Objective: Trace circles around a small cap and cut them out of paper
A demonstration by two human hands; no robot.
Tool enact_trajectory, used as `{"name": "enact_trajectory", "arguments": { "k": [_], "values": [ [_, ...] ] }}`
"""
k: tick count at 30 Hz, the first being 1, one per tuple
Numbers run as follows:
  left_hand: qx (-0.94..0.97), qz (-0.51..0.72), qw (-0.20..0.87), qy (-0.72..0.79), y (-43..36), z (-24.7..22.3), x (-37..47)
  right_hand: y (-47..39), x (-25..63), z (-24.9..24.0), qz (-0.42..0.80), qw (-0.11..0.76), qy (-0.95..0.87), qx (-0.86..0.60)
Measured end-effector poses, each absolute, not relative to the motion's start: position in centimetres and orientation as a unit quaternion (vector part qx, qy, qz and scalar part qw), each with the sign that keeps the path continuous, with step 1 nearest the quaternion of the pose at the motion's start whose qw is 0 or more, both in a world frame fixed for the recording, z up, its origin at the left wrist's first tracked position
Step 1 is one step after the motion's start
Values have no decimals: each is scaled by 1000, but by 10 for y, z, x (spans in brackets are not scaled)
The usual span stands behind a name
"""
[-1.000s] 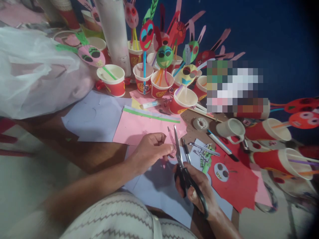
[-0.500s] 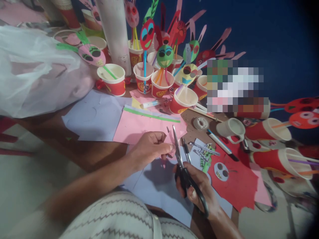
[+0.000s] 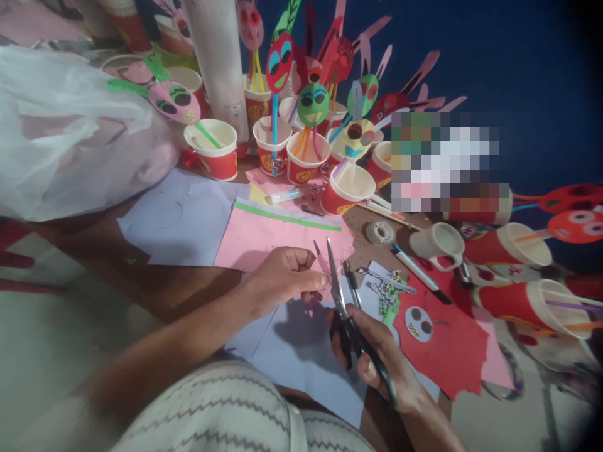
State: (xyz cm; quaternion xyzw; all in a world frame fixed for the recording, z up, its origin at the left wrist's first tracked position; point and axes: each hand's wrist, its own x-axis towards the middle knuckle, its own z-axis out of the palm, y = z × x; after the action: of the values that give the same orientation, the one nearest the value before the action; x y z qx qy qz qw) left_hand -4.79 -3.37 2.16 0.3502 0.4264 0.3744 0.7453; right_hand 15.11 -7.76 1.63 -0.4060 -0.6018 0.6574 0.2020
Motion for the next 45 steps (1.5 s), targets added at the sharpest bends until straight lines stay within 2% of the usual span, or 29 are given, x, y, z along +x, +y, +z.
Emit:
{"name": "enact_trajectory", "arguments": {
  "k": [21, 32, 45],
  "values": [
    [362, 341, 737, 458, -33, 19, -50, -77, 158, 15, 662, 191, -581, -433],
    [369, 370, 728, 444, -42, 19, -41, -80, 150, 10, 643, 262, -577, -429],
    [374, 375, 717, 453, -41, 23, -44, -82, 149, 7, 668, 242, -557, -429]
  ]
}}
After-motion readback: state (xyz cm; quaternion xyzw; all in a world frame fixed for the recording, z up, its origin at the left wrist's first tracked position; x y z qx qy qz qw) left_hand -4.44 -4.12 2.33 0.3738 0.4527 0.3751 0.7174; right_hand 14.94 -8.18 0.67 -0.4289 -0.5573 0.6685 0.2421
